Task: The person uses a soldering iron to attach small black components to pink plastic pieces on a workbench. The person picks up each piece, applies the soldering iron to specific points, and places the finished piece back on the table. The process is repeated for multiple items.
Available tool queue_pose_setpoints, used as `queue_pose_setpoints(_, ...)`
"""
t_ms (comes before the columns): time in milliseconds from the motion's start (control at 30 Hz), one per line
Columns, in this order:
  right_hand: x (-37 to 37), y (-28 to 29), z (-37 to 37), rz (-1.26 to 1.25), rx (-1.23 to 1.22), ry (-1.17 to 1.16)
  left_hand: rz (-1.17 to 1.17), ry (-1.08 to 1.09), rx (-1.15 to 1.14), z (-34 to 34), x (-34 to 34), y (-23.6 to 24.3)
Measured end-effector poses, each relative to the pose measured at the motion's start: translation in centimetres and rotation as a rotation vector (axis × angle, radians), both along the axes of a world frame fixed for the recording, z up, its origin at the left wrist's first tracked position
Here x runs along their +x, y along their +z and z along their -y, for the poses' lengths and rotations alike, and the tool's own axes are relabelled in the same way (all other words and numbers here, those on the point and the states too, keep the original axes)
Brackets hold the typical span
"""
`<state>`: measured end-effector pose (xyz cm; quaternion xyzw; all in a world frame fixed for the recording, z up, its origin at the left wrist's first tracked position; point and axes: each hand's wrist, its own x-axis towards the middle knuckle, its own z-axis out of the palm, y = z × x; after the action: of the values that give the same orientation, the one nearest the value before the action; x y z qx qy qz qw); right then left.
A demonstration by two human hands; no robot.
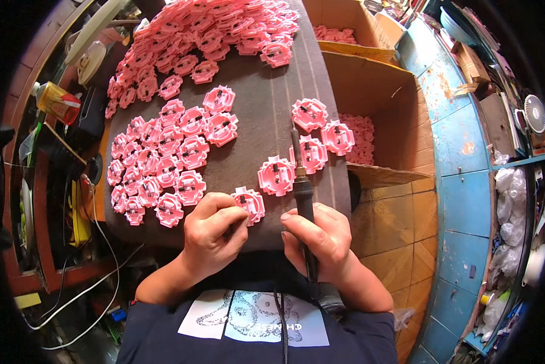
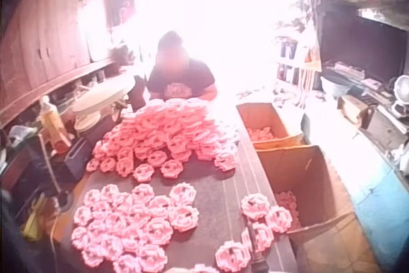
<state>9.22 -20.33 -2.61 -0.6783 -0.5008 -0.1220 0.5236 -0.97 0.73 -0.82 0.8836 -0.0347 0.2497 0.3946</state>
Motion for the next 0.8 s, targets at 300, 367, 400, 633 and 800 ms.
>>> queue_pose_setpoints(300,3.8,-2.5,4.2,-0.114,0.208,-0.486,0.011,-0.006,-0.01,-0.1,-0.1,-0.5)
queue_pose_setpoints(367,6.5,-5.6,5.9,-0.2,0.36,-0.583,0.056,-0.02,0.03,-0.1,0.0,-0.7)
queue_pose_setpoints(400,7.8,-7.6,7.4,-0.19,0.374,-0.598,0.032,-0.024,0.004,0.0,-0.1,-1.0)
queue_pose_setpoints(633,12.5,-14.7,9.2,-0.059,-0.107,-0.719,-0.024,-0.009,-0.04,0.2,-0.4,-1.4)
queue_pose_setpoints(800,13.5,-17.4,6.3,0.021,-0.376,-0.598,-0.049,0.027,-0.004,0.1,-0.8,-1.5)
